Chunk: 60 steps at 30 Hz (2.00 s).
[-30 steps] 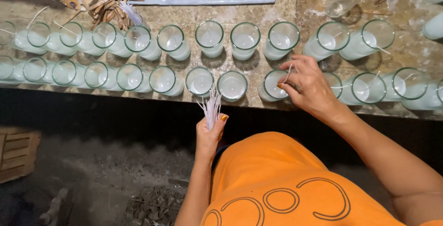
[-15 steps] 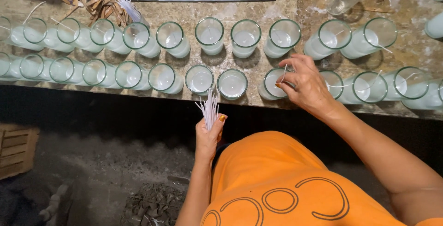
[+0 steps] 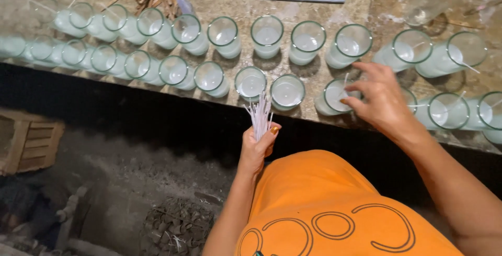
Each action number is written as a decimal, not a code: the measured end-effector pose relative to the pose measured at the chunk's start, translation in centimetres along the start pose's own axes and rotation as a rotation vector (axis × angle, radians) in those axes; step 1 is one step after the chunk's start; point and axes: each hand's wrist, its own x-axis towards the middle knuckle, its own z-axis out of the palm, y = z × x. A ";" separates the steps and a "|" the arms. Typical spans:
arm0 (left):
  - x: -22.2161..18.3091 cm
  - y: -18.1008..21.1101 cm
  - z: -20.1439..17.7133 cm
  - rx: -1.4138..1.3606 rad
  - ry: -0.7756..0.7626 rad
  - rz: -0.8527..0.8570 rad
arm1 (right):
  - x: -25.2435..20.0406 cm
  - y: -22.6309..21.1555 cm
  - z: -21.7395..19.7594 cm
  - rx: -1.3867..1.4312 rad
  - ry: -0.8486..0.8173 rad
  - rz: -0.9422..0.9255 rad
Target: The person is placing individual candle wicks into a series of glass jars arranged in rows on a workbench.
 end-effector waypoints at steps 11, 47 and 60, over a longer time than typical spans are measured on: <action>-1.9 2.1 -1.5 -0.090 -0.001 0.033 | 2.1 -14.6 1.0 0.701 -0.006 -0.044; -3.9 2.3 -9.1 -0.128 0.404 0.322 | 8.7 -19.7 5.8 1.079 -0.309 0.057; -2.6 0.1 -11.4 -0.088 0.378 0.170 | 5.3 -9.9 3.1 0.191 0.245 -0.244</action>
